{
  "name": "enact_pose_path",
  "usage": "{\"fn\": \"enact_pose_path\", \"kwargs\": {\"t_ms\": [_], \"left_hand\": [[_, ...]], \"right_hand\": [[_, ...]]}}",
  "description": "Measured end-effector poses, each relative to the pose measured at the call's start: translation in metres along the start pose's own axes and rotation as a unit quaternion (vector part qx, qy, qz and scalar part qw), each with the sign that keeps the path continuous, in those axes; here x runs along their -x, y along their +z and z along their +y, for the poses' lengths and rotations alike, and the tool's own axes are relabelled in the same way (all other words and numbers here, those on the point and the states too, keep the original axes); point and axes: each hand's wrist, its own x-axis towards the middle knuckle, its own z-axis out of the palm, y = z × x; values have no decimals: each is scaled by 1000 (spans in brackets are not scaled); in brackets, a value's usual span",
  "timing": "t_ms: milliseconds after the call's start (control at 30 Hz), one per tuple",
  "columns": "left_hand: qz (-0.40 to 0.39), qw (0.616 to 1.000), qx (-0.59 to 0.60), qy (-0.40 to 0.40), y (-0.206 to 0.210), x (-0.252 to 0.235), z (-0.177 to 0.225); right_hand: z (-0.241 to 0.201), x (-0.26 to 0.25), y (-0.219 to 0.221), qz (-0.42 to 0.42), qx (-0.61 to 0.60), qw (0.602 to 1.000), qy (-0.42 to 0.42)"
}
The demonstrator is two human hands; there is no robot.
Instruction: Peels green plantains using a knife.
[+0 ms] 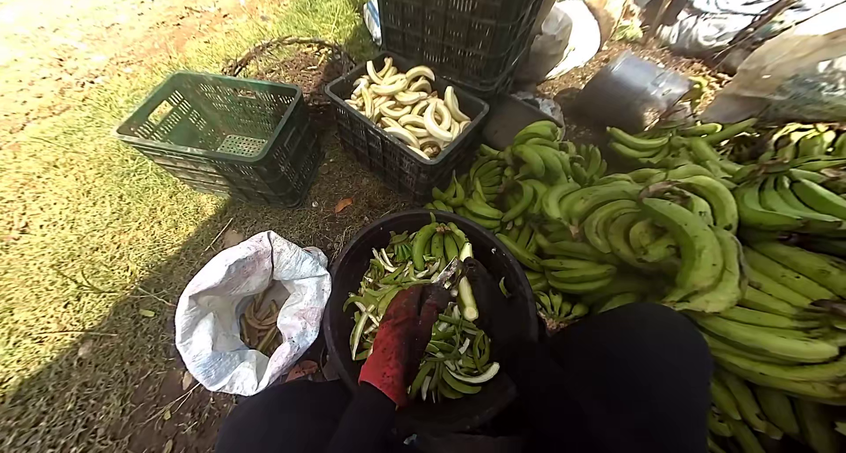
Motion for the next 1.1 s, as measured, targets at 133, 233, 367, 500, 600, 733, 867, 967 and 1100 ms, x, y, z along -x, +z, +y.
{"fn": "enact_pose_path", "kwargs": {"t_ms": [133, 233, 367, 500, 600, 733, 867, 967, 1100], "left_hand": [[-32, 999, 19, -6, 15, 16, 3], [1, 1000, 0, -20, 16, 3, -5], [88, 988, -124, -18, 0, -32, -21], [126, 987, -99, -11, -5, -41, -26], [80, 994, -68, 33, 7, -25, -15], [58, 991, -101, 59, 20, -1, 3], [91, 989, -115, 35, 17, -5, 4], [78, 990, -114, 5, 5, -19, -1], [36, 991, -126, 32, -12, -43, -29]], "right_hand": [[-14, -23, 4, 87, -40, 990, -107], [-17, -12, 15, 22, -129, 988, -78], [29, -4, 16, -277, -189, 938, 89], [19, 7, 5, -286, 14, 955, 78], [29, -16, 5, -124, -69, 990, 20], [3, -49, 23, 87, -233, 968, 2], [-14, -49, 35, 183, -207, 961, -1], [-15, -23, 36, 68, -100, 992, -30], [6, -10, 2, -236, 71, 968, -45]]}}
